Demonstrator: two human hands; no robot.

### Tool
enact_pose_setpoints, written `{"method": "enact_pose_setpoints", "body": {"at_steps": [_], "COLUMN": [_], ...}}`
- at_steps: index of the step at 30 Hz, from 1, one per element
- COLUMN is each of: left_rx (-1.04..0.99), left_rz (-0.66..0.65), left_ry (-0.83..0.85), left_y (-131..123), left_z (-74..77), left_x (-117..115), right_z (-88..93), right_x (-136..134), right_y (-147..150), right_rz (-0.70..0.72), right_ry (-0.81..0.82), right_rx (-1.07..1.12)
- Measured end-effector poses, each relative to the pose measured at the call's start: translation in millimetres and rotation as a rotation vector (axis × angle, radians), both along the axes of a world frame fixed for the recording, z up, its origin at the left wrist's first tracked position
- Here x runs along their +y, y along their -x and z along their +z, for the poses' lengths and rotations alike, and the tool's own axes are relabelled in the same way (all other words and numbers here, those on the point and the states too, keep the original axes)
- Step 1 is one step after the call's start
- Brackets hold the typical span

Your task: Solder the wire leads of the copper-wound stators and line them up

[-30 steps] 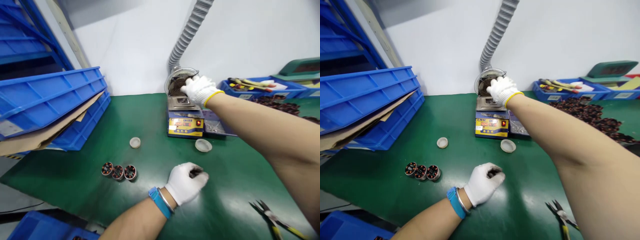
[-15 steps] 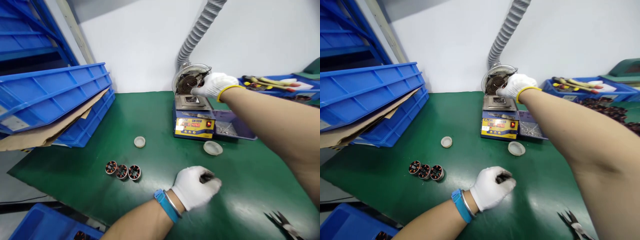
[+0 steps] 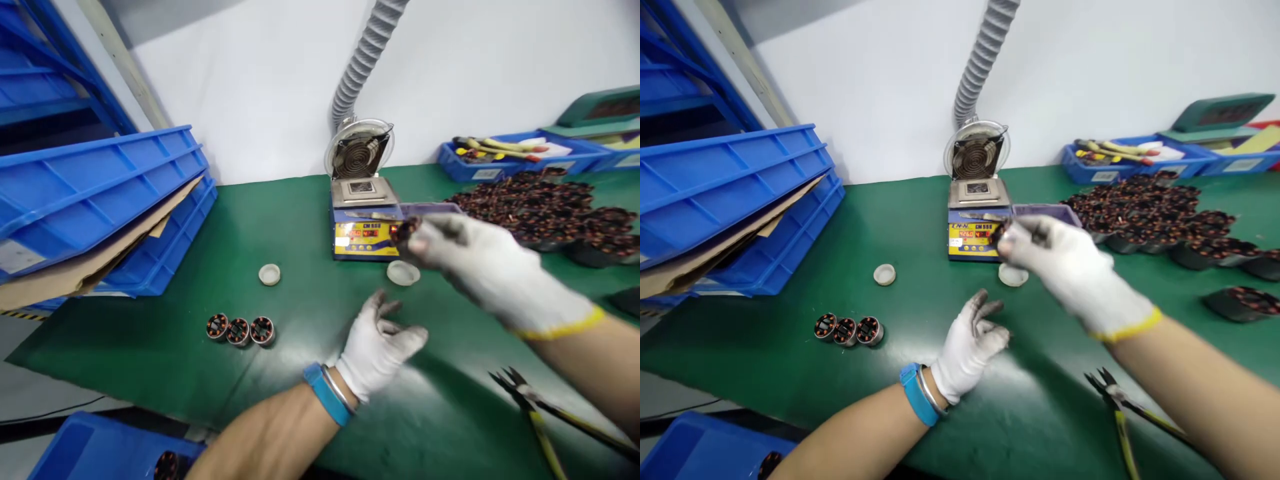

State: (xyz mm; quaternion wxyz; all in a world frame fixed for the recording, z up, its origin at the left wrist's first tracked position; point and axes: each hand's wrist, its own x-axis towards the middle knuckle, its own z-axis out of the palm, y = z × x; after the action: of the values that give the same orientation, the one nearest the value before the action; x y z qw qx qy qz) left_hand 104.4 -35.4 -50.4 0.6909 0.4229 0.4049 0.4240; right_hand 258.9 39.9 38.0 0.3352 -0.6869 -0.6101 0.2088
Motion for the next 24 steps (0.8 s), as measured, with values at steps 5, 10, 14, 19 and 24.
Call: {"method": "enact_pose_setpoints", "body": {"at_steps": [5,10,14,19,24], "left_rx": [-0.219,-0.191,-0.070,0.212,0.328], "left_rz": [-0.092,-0.110,-0.059,0.009,0.074], "left_ry": [-0.085,0.048,0.106,0.091,0.133], "left_y": [-2.5,-3.2,-3.4,-4.0,-5.7], "left_z": [19.1,24.4,13.1,10.4,15.4], "left_x": [-29.3,-36.9,-28.7,-23.5,-22.2], "right_z": [-64.1,-86.6,-117.5,-149.5,-151.8], "right_x": [-109.7,-143.6,-169.7,-209.3,-214.1], "right_y": [13.7,-18.0,-73.5,-123.0,-140.5], "right_rz": [-0.096,0.059,-0.050,-0.023,0.019], "right_ry": [0.123,0.002,-0.117,0.044,0.137], "right_rx": [0.223,-0.182,-0.631,-0.694,-0.711]}}
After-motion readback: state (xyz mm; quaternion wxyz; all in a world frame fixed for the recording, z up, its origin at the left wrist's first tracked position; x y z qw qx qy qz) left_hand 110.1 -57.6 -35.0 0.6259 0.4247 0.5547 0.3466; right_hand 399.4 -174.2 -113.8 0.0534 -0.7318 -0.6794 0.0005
